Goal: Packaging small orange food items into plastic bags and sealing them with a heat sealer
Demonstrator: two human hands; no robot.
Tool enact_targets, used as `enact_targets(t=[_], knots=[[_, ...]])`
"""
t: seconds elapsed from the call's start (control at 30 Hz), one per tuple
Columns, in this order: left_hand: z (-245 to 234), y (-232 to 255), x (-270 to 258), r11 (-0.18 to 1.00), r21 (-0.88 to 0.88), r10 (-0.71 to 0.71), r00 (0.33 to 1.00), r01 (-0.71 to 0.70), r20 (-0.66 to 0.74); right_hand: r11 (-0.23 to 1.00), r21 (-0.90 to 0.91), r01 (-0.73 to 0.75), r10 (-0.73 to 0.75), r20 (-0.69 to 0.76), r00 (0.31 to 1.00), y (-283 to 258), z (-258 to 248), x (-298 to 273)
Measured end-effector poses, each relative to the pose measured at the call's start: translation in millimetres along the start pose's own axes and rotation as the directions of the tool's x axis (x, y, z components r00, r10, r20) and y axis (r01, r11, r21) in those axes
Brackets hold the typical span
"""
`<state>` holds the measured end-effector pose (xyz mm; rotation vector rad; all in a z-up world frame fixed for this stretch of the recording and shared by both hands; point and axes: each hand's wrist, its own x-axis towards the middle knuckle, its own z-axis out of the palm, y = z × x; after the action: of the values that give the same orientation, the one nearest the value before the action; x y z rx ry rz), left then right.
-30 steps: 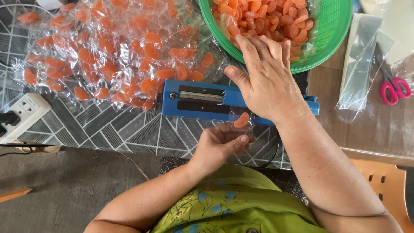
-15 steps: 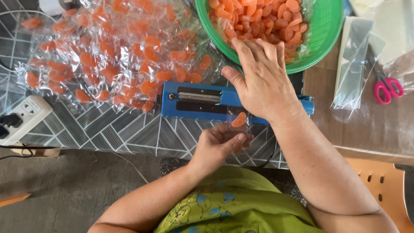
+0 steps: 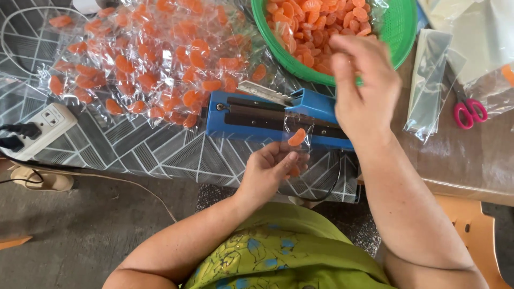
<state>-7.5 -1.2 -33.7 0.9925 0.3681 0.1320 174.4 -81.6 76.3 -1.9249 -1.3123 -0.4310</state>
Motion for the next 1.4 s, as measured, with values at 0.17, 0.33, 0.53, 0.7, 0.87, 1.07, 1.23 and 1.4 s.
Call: enact_targets(t=[0.17, 0.33, 0.53, 0.7, 0.87, 1.07, 1.23, 1.4], knots=[[-3.2, 1.9, -1.0, 0.999, 0.014, -0.033, 0.999, 0.032, 0.017, 0.924, -0.038, 0.381, -0.382, -0.166, 0.909, -14.5, -29.5, -60.7], [13.9, 25.6, -5.9, 0.995, 0.074, 0.07, 0.995, -0.064, -0.077, 0.915, -0.38, 0.138, -0.094, 0.132, 0.987, -37.8, -5.5, -96.2], [4.4, 13.5, 1.2, 0.984, 0.174, 0.059, 0.994, -0.043, -0.092, 0.723, -0.677, 0.136, 0.094, 0.292, 0.952, -55.1, 10.7, -87.4], [3.3, 10.4, 6.2, 0.98, 0.194, 0.056, 0.996, -0.041, -0.075, 0.661, -0.735, 0.151, 0.117, 0.3, 0.947, -59.7, 31.1, -81.2], [3.2, 18.4, 4.2, 0.997, 0.073, 0.025, 0.997, -0.02, -0.079, 0.762, -0.641, 0.09, 0.151, 0.311, 0.938, -50.9, 32.2, -79.1], [13.0, 33.3, -1.7, 0.988, 0.141, 0.069, 0.997, -0.063, -0.034, 0.625, -0.774, 0.105, 0.119, 0.227, 0.966, -31.4, 1.6, -106.9], [20.9, 36.2, -9.9, 0.956, 0.276, 0.111, 0.993, -0.098, -0.033, 0.629, -0.77, 0.102, 0.065, 0.183, 0.981, -30.9, 4.1, -106.8], [30.1, 60.3, -13.9, 0.883, 0.443, 0.166, 0.986, -0.153, 0.01, 0.819, -0.573, 0.0, 0.047, 0.068, 0.997, -20.9, -18.8, -139.3]])
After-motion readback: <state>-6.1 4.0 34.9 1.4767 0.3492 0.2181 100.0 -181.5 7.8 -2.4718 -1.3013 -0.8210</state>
